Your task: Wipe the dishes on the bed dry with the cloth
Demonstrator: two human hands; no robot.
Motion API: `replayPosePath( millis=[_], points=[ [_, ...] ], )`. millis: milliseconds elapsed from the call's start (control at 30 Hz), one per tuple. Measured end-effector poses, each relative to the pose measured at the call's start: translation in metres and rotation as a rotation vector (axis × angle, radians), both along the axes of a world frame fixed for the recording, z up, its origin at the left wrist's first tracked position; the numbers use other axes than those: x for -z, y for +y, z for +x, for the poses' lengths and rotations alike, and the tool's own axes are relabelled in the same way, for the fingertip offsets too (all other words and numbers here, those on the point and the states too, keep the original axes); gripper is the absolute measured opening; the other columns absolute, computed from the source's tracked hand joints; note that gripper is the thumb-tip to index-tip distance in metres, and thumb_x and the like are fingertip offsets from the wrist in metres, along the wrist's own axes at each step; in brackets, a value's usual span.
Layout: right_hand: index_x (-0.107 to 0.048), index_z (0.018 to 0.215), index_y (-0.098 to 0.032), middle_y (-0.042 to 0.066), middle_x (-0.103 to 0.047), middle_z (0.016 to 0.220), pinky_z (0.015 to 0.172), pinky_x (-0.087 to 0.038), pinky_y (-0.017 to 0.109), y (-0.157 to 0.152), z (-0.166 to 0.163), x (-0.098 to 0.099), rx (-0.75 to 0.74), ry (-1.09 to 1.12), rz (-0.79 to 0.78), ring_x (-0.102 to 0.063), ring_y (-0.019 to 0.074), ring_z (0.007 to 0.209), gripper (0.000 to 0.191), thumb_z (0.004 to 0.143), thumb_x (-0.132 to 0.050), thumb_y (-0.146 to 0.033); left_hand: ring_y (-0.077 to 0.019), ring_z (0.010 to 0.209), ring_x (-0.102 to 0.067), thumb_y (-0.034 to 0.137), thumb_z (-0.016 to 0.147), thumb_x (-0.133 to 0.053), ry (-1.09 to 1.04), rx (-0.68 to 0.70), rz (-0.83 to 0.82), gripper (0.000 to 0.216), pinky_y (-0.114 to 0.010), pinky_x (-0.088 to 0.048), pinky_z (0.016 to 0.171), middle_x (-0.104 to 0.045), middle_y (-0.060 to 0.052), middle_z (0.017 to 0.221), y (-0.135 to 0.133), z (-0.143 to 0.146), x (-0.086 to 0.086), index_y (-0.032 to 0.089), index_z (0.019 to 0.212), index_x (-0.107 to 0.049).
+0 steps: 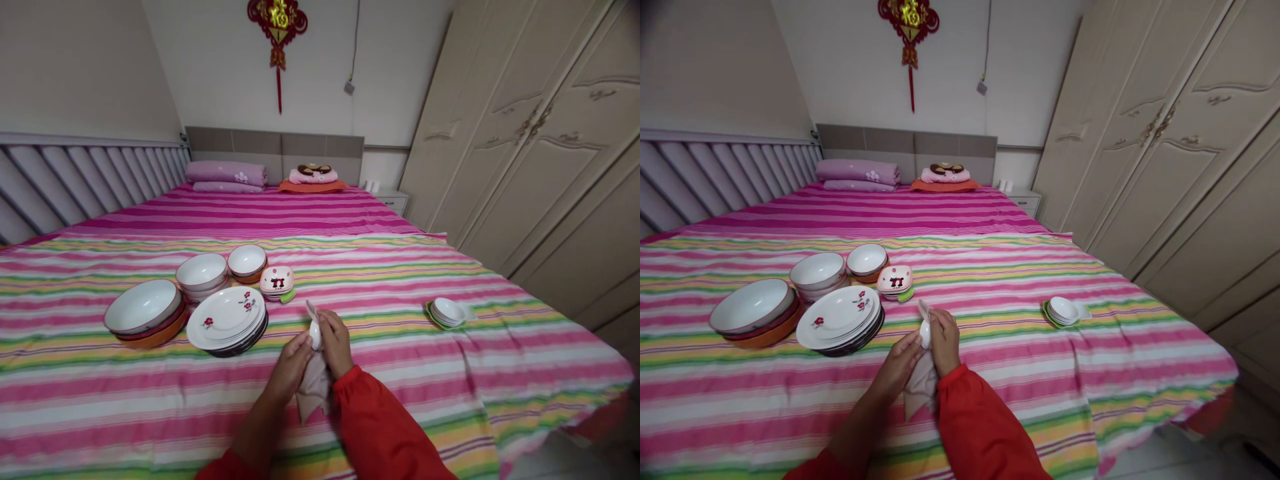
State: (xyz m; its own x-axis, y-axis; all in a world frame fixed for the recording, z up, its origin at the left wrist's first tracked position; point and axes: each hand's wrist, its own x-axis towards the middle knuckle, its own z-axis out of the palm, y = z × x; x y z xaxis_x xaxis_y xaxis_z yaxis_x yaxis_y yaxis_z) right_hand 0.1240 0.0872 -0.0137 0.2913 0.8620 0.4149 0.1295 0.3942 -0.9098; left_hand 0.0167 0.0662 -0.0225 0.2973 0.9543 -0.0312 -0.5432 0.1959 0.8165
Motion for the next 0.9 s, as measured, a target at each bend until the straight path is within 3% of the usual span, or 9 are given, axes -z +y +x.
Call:
replayPosePath(
  millis=[100, 167, 367, 533, 767, 900],
  points=[
    [-0.071, 0.097, -0.015, 0.008, -0.071, 0.096, 0.086, -0.048, 0.038, 0.005, -0.001, 0.009, -0.086, 0.228, -0.139, -0.062, 0.0217, 0.092, 0.034, 0.083, -0.055, -0.041, -0.0219, 0.094, -0.066, 0.029, 0.069, -0.074, -0.110, -0.118, -0.084, 0.037, -0.035, -0.046, 0.092, -0.072, -0.010, 0.095, 0.002, -0.001, -0.003, 0.014, 0.101, -0.066],
    [-0.070, 0.103, -0.015, 0.009, -0.070, 0.103, 0.090, -0.047, 0.040, 0.004, -0.006, 0.014, -0.096, 0.272, -0.140, -0.062, 0.0226, 0.098, 0.039, 0.081, -0.057, -0.045, -0.0195, 0.095, -0.066, 0.024, 0.069, -0.073, -0.182, -0.202, -0.132, 0.038, -0.033, -0.045, 0.093, -0.072, -0.009, 0.099, 0.005, -0.005, -0.006, 0.017, 0.106, -0.064],
    [-0.065, 0.117, -0.020, 0.012, -0.059, 0.127, 0.102, -0.041, 0.042, -0.010, -0.022, 0.015, -0.029, -0.076, 0.083, -0.053, 0.0231, 0.119, 0.034, 0.088, -0.051, -0.031, -0.0145, 0.099, -0.065, 0.015, 0.080, -0.060, -0.302, -0.314, -0.200, 0.035, -0.029, -0.046, 0.094, -0.069, -0.007, 0.111, 0.014, -0.014, -0.009, 0.023, 0.114, -0.057],
    [-0.055, 0.128, -0.026, 0.008, -0.058, 0.128, 0.104, -0.039, 0.044, -0.018, -0.026, 0.007, -0.113, -0.415, 0.301, -0.049, 0.0211, 0.122, 0.042, 0.089, -0.043, -0.014, -0.0116, 0.093, -0.065, 0.013, 0.082, -0.056, -0.256, -0.372, -0.252, 0.025, -0.022, -0.047, 0.089, -0.070, -0.005, 0.100, 0.018, -0.016, -0.006, 0.021, 0.105, -0.059],
    [-0.059, 0.124, -0.024, 0.009, -0.061, 0.123, 0.100, -0.042, 0.042, -0.011, -0.011, 0.002, -0.031, -0.434, 0.196, -0.053, 0.0212, 0.115, 0.037, 0.092, -0.042, -0.020, -0.0149, 0.082, -0.066, 0.017, 0.073, -0.068, -0.218, -0.241, -0.193, 0.033, -0.027, -0.051, 0.082, -0.070, -0.006, 0.088, 0.009, -0.008, -0.007, 0.018, 0.105, -0.060],
    [-0.063, 0.117, -0.024, 0.009, -0.064, 0.115, 0.096, -0.044, 0.043, -0.013, -0.009, 0.001, -0.030, -0.436, 0.232, -0.054, 0.0218, 0.110, 0.036, 0.088, -0.043, -0.016, -0.0149, 0.088, -0.066, 0.016, 0.073, -0.067, -0.243, -0.283, -0.192, 0.033, -0.026, -0.049, 0.086, -0.070, -0.007, 0.095, 0.012, -0.009, -0.006, 0.019, 0.105, -0.059]
  ],
)
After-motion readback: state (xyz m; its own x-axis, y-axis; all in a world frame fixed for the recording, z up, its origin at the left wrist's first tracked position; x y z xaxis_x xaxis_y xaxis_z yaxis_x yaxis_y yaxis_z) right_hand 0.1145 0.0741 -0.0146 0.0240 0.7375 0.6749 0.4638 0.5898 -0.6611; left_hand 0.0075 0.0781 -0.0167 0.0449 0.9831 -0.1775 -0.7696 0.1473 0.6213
